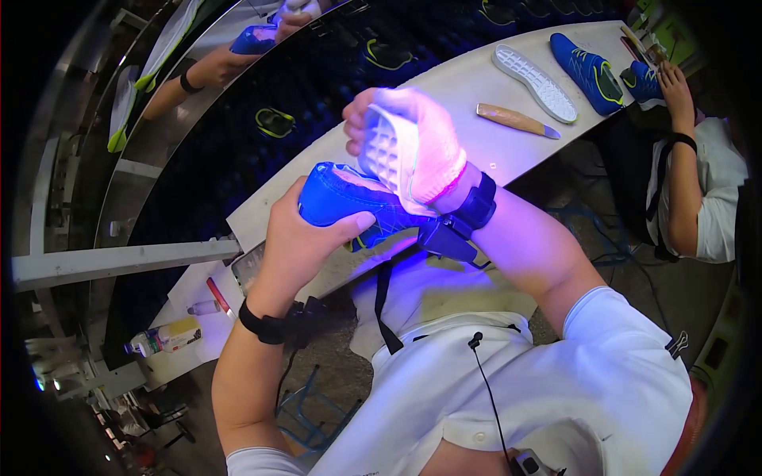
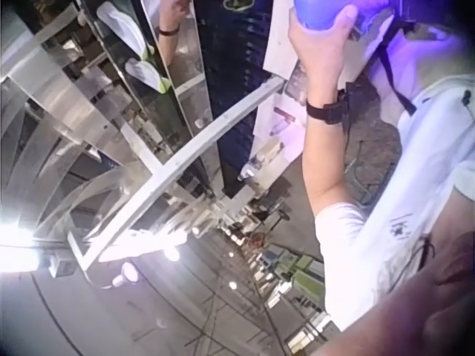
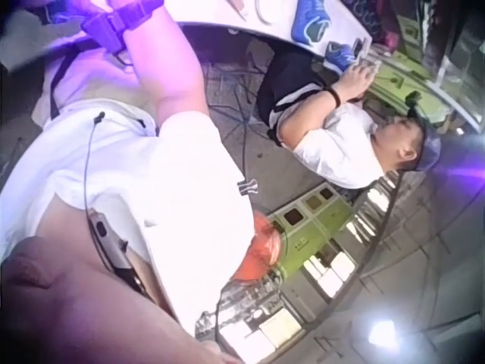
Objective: Inspecting shoe components using a UV light and assembling them at a factory station.
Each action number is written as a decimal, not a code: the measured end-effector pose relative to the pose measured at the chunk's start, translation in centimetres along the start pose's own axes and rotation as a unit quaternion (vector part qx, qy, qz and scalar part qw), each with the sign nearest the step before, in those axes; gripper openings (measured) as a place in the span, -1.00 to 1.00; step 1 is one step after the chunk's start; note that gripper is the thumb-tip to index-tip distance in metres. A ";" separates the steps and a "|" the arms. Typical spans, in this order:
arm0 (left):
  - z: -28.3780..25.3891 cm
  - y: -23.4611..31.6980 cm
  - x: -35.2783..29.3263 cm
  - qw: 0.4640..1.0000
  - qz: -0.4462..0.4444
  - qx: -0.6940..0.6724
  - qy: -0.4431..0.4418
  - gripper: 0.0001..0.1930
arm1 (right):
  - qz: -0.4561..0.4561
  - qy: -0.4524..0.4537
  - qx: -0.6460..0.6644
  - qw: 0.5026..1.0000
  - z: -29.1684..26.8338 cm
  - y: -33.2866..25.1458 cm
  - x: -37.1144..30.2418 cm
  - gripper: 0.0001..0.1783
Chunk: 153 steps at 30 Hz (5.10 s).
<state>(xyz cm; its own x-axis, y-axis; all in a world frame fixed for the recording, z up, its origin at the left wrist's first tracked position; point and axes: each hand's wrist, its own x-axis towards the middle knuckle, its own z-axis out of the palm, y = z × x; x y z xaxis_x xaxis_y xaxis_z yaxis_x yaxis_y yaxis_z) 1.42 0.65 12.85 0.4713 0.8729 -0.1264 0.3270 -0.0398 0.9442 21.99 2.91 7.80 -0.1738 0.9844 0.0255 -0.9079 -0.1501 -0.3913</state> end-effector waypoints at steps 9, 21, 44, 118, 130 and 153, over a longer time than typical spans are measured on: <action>1.9 3.2 2.7 0.991 -0.009 0.135 0.015 -0.45 | -0.157 -0.124 -0.513 0.835 1.2 -2.3 -0.6 -0.74; 8.3 7.8 2.2 0.860 0.244 0.436 -0.099 -0.23 | -0.144 -0.031 -0.493 0.857 -0.2 -7.0 -9.9 -0.65; -1.7 5.1 -7.6 0.969 -0.028 -0.153 0.192 -0.36 | -0.259 0.092 -0.702 0.657 -5.4 -3.8 -10.6 -0.46; -25.5 -30.5 21.0 0.860 -0.240 -0.045 0.448 -0.52 | -0.164 0.009 -0.884 0.438 -10.4 -8.5 -6.7 -0.68; 0.2 -5.2 1.1 0.791 -0.219 -0.571 0.007 -0.27 | -0.209 0.049 -0.854 0.475 -12.9 -8.4 -7.6 -0.77; 8.1 -2.8 3.1 0.922 0.241 0.252 0.170 -0.57 | -0.283 0.126 -0.558 0.769 -4.5 -7.9 -17.5 -0.60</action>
<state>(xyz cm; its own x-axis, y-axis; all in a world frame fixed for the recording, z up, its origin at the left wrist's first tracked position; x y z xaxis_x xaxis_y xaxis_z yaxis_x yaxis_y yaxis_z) 8.60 -0.46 7.34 0.4054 0.7931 0.4547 0.5263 -0.6091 0.5932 33.89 -12.70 6.33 0.3363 0.8705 0.3594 0.1075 0.3436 -0.9329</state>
